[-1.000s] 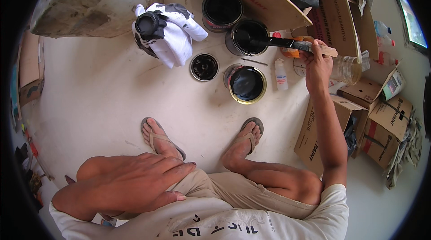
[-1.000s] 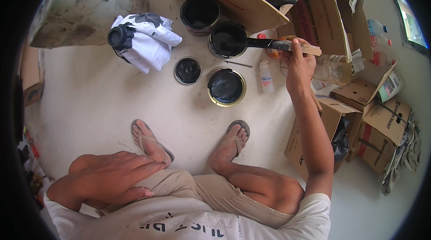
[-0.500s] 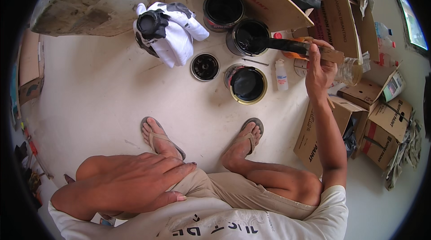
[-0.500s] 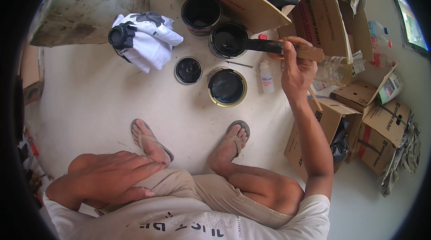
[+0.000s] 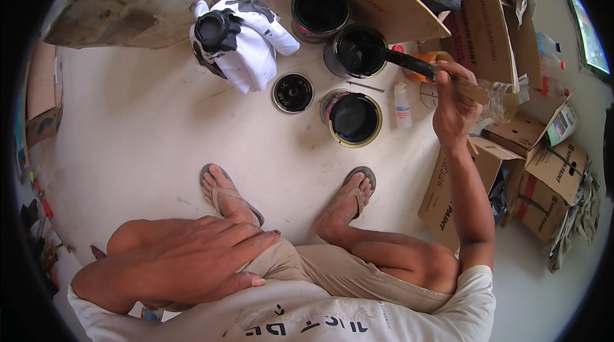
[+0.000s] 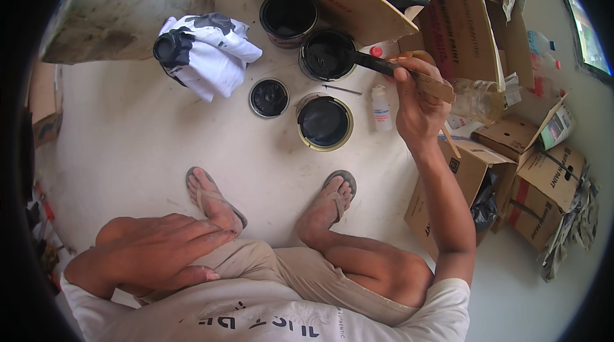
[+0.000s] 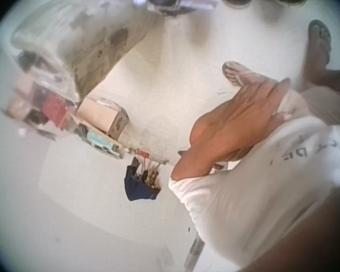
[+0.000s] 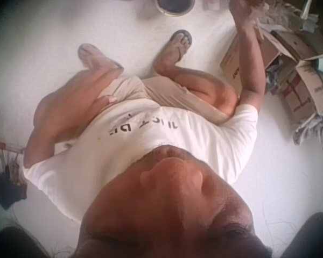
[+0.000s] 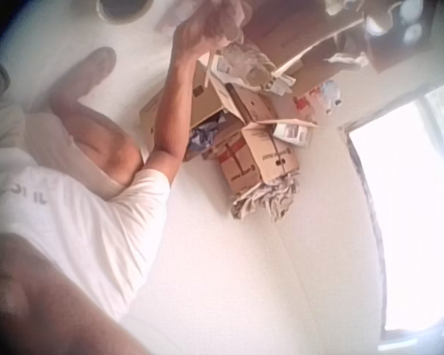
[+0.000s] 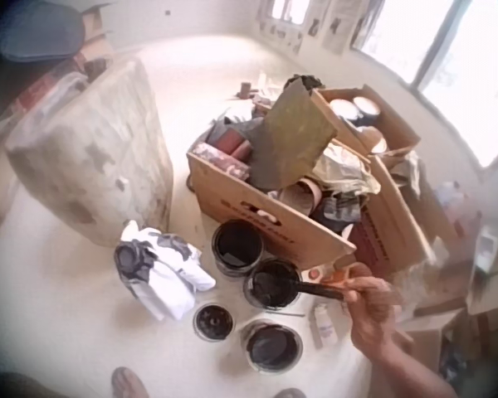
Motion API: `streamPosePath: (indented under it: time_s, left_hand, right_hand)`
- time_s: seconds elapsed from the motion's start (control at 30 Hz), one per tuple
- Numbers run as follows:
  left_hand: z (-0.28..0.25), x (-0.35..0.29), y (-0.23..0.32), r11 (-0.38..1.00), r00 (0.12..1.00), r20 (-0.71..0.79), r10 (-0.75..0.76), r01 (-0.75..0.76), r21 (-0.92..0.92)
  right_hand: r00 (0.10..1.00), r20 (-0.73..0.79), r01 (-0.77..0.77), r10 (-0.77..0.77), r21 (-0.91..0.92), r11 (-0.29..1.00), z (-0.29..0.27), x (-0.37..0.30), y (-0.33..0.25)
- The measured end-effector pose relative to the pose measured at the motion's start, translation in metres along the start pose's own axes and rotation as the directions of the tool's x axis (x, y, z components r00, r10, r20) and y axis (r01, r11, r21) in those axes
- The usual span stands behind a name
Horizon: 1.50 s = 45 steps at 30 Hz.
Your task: The person sits on the floor and mixes black paint in a can using a wooden stick. They add a liquid from a small white bottle and water from a plastic bottle into the paint, stirring after each addition. The person then pours the mixed paint into a larger container and seals the original can with a cloth and lid.
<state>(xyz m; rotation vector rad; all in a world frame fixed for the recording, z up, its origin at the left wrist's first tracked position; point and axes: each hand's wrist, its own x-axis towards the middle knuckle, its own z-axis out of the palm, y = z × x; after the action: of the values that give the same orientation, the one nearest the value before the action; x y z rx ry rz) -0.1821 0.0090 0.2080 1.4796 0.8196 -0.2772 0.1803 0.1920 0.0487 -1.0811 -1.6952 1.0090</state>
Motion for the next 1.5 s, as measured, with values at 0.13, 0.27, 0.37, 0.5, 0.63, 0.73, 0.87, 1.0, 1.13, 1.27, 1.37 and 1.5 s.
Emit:
streamPosePath:
  time_s: [0.13,0.27,0.37,0.5,0.63,0.73,0.87,1.0,1.13,1.27,1.37,1.5]
  left_hand:
    - [-0.001,0.0,0.001,1.0,1.0,0.007,-0.02,0.021,-0.016]
    - [0.0,0.0,0.0,1.0,1.0,0.01,-0.023,0.023,-0.007]
    - [-0.001,0.002,-0.001,1.0,1.0,0.022,-0.019,0.019,-0.006]
    - [0.0,-0.002,0.001,1.0,1.0,-0.003,-0.016,0.016,-0.009]
    - [0.002,-0.001,-0.002,1.0,1.0,-0.01,-0.002,0.001,-0.009]
    - [0.002,-0.001,-0.002,1.0,1.0,-0.014,0.003,-0.003,0.003]
    - [0.003,-0.002,-0.001,1.0,1.0,-0.021,0.004,-0.004,0.009]
    - [0.001,-0.001,0.0,1.0,1.0,-0.008,-0.005,0.004,-0.011]
    - [0.001,-0.001,0.001,1.0,1.0,-0.007,-0.015,0.015,-0.015]
    - [0.001,0.0,0.002,1.0,1.0,-0.011,-0.013,0.013,-0.006]
    - [0.002,0.0,0.001,1.0,1.0,-0.005,-0.017,0.017,-0.009]
    - [0.0,0.0,0.0,1.0,1.0,0.002,-0.012,0.012,-0.013]
  right_hand:
    - [0.956,0.292,0.077,0.006,-0.273,0.959,0.002,0.005,-0.014]
    - [0.876,0.469,0.285,-0.11,-0.32,0.903,0.004,0.005,-0.022]
    - [0.792,0.574,0.417,-0.206,-0.264,0.869,0.002,0.008,-0.029]
    - [0.872,0.467,0.279,-0.145,-0.23,0.932,-0.01,0.011,-0.036]
    - [0.991,0.137,0.005,-0.001,-0.035,0.999,-0.02,0.005,-0.02]
    - [0.972,-0.061,-0.223,0.229,0.086,0.971,-0.015,0.003,-0.018]
    - [0.867,-0.175,-0.445,0.467,0.151,0.883,-0.012,0.0,0.009]
    - [0.824,-0.169,-0.509,0.54,0.194,0.838,-0.02,0.004,0.017]
    - [0.804,-0.174,-0.526,0.569,0.24,0.816,-0.026,0.007,0.021]
    - [0.756,-0.181,-0.585,0.629,0.243,0.774,-0.028,0.007,0.027]
    - [0.72,-0.175,-0.621,0.672,0.27,0.736,-0.031,0.009,0.024]
    - [0.725,-0.106,-0.62,0.681,0.33,0.712,-0.051,0.009,0.026]
